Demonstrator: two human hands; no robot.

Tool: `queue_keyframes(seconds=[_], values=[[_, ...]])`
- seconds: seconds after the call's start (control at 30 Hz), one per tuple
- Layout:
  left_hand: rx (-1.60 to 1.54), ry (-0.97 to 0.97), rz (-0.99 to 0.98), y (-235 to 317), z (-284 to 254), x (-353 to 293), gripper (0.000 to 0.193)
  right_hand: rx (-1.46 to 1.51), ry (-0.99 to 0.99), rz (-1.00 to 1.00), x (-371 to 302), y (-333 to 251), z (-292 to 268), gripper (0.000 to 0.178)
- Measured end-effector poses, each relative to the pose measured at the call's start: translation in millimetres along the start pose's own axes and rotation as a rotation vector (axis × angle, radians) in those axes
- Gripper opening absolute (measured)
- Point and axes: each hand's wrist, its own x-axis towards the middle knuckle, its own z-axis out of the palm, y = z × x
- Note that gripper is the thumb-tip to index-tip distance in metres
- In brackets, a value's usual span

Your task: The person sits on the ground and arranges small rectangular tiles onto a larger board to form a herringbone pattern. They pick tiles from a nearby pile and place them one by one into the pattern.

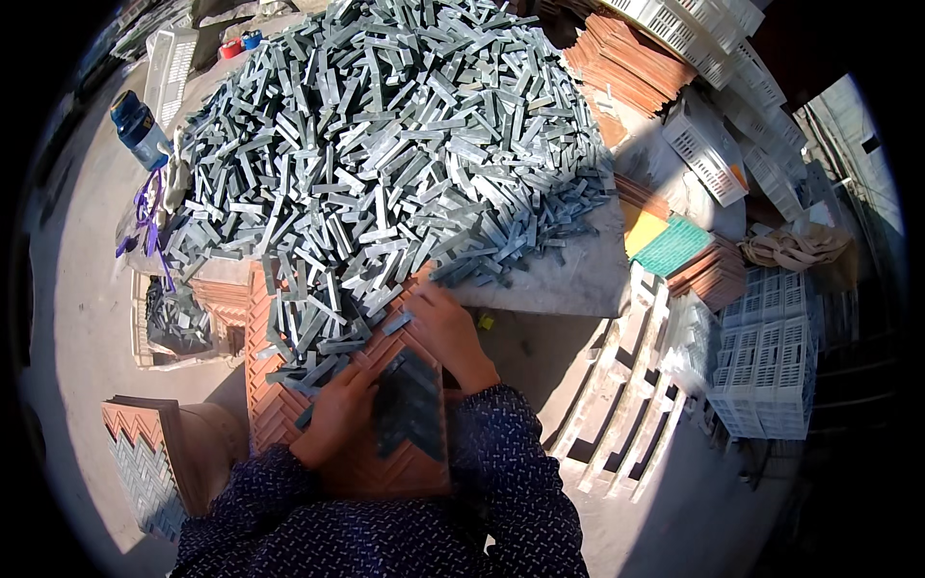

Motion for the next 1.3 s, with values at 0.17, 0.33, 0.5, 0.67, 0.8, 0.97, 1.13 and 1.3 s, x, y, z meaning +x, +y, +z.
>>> queue_keyframes(seconds=[0.17,0.33,0.5,0.67,0.8,0.97,1.13,1.3], values=[[-0.130,0.052,-0.043,9.6,-13.7,-2.7,0.017,0.013,-0.007,0.006,-12.7,-14.5,-14.2,0.025],[-0.142,0.050,-0.030,2.8,-20.8,-4.4,0.014,0.265,0.011,0.317,-45.4,-18.5,-9.8,0.015],[-0.172,0.025,-0.056,4.7,-15.6,-5.7,0.016,0.101,0.073,0.309,-57.9,-29.1,-7.0,0.011],[-0.163,0.047,-0.035,5.1,-19.0,-7.4,0.016,0.084,0.137,0.313,-56.1,-30.9,0.2,0.010],[-0.166,0.025,-0.063,4.5,-20.7,-9.5,0.015,0.057,0.135,0.322,-53.0,-34.1,5.1,0.009],[-0.232,0.034,-0.032,9.9,-18.1,-7.0,0.012,0.052,0.141,0.286,-43.2,-36.2,11.2,0.008],[-0.187,0.023,-0.082,7.9,-32.0,-13.7,0.009,0.123,0.099,0.361,-44.3,-26.6,-5.1,0.009],[-0.198,0.037,-0.074,-0.8,-30.4,-20.7,0.009,0.116,0.077,0.283,-31.7,-29.9,1.7,0.014]])
